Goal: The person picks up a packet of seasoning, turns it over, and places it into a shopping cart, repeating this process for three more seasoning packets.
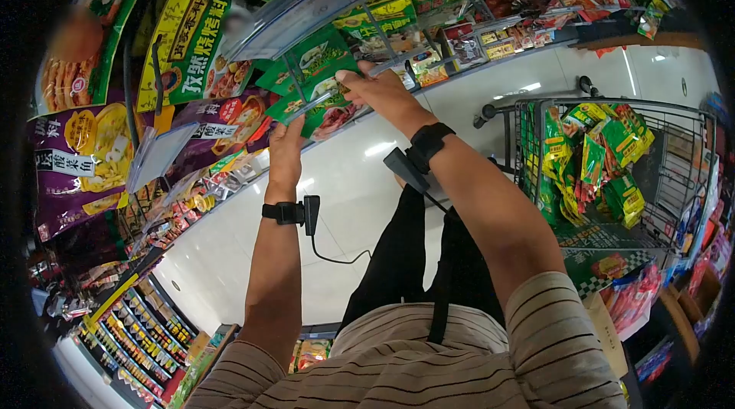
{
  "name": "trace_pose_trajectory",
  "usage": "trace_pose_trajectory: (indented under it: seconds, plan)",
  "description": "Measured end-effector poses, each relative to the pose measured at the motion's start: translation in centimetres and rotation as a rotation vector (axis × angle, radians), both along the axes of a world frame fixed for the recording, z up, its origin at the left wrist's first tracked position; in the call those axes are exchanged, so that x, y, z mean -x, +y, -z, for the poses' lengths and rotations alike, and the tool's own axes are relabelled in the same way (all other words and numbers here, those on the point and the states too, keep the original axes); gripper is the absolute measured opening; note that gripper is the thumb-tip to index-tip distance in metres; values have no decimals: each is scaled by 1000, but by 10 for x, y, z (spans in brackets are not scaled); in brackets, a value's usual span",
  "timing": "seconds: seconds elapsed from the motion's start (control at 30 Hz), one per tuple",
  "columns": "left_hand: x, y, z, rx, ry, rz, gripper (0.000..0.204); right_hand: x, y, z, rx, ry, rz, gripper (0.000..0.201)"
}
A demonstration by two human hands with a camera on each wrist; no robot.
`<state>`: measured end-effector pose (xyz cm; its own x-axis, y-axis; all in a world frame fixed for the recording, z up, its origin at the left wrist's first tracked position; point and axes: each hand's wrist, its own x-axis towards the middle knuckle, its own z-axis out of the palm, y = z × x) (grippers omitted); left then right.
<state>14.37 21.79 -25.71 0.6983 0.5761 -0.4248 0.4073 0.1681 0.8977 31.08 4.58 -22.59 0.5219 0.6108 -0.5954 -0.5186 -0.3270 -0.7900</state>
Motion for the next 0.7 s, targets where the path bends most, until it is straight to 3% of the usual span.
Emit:
trace_pose_trajectory:
  seconds: [0.27, 0.37, 0.47, 0.57, 0.7]
  plan:
    - [0, 7, -2, 16, 31, -8, 45, 6, 11, 15, -51, -53, 92, 87]
    - [2, 9, 1, -18, 52, -13, 52, -1, 10, 27, 36, -23, -39, 79]
    - [4, 13, 9, -31, 85, -16, 62, 5, 14, 35, -73, -20, 49, 81]
    - [0, 11, 3, -50, 118, -26, 68, 5, 20, 37, 42, 1, 85, 84]
    - [-6, 14, 4, -20, 120, -31, 71, 11, 28, 28, 2, -15, 218, 81]
